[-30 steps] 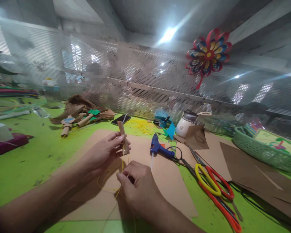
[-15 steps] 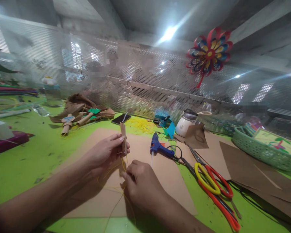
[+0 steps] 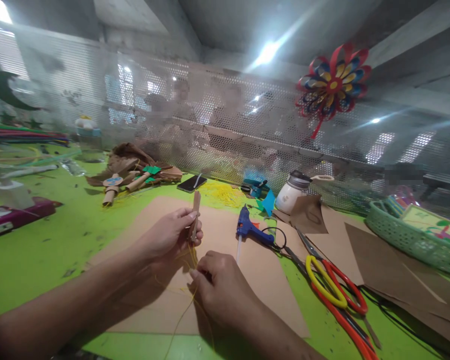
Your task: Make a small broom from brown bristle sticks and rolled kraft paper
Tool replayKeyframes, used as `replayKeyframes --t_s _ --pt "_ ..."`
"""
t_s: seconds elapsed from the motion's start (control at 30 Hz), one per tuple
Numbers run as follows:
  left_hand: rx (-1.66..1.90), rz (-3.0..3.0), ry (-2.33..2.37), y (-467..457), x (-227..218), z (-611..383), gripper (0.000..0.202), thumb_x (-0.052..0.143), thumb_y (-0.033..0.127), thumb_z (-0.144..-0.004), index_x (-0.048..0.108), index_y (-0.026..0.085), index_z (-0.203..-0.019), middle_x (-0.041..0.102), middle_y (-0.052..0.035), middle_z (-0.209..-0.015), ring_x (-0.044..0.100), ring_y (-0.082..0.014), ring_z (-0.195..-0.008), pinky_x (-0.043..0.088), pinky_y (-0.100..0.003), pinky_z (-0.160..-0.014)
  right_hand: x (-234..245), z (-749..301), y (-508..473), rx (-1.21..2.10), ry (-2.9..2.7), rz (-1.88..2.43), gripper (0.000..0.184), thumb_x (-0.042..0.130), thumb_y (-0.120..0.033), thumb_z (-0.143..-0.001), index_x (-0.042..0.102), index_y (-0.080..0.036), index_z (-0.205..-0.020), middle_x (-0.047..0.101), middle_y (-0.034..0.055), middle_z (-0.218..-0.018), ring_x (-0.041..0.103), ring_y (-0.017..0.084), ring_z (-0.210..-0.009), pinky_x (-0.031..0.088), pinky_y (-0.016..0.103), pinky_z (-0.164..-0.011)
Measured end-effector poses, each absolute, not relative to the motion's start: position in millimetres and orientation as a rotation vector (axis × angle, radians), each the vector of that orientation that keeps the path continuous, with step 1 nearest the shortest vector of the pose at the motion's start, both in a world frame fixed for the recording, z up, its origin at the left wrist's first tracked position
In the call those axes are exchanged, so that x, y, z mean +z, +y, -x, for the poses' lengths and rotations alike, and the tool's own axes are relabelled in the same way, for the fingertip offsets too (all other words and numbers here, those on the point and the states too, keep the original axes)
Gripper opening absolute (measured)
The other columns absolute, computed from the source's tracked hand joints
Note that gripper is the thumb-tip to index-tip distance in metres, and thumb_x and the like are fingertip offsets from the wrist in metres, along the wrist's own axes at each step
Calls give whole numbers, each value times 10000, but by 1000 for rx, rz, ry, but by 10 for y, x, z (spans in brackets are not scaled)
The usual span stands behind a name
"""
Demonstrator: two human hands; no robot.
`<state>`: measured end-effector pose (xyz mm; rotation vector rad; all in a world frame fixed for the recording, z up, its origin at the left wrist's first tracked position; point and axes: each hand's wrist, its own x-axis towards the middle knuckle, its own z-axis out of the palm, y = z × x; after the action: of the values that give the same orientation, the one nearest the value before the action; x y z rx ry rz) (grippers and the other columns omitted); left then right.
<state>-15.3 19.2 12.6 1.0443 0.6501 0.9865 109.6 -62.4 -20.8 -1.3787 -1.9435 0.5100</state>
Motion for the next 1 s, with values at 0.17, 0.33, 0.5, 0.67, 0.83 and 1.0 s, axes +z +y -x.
replayKeyframes --t_s 0.17,0.33,0.5,0.67,0.83,1.0 --pt "1050 -1123 667 187 56 118 99 501 203 -862 427 197 -797 512 52 -578 503 -87 -486 370 -212 -495 -218 -1085 -617 519 -1923 1411 241 533 -138 -833 576 -169 -598 578 30 -663 495 134 -618 342 280 -555" --pt "1097 -1175 716 193 45 109 90 489 215 -864 424 199 -803 524 47 -590 524 -103 -498 387 -233 -510 -173 -1075 -635 639 -1850 1486 161 577 -206 -808 658 -149 -681 632 60 -693 543 159 -644 390 287 -569" --pt "1144 -1229 768 176 84 122 101 499 228 -864 439 196 -789 559 26 -586 535 -121 -530 422 -257 -568 8 -1108 -595 683 -1716 1450 106 586 -154 -746 683 -134 -782 663 55 -713 573 161 -649 435 274 -584" --pt "1121 -1259 773 180 87 126 87 511 226 -848 466 189 -784 592 3 -624 551 -138 -545 437 -278 -583 143 -1113 -484 600 -1606 1470 159 569 -256 -792 665 -134 -758 659 49 -719 558 155 -632 430 274 -572" --pt "1136 -1286 729 195 86 126 88 548 225 -818 491 190 -761 573 15 -619 544 -136 -563 433 -272 -598 133 -1087 -356 519 -1599 1551 269 635 -386 -772 661 -119 -791 674 80 -771 570 176 -695 430 298 -629" --pt "1133 -1300 691 193 84 134 80 563 218 -794 503 181 -755 587 7 -627 547 -139 -578 439 -286 -635 121 -1040 -320 719 -1443 1481 239 630 -365 -770 632 -129 -732 635 46 -686 540 156 -636 405 276 -578"
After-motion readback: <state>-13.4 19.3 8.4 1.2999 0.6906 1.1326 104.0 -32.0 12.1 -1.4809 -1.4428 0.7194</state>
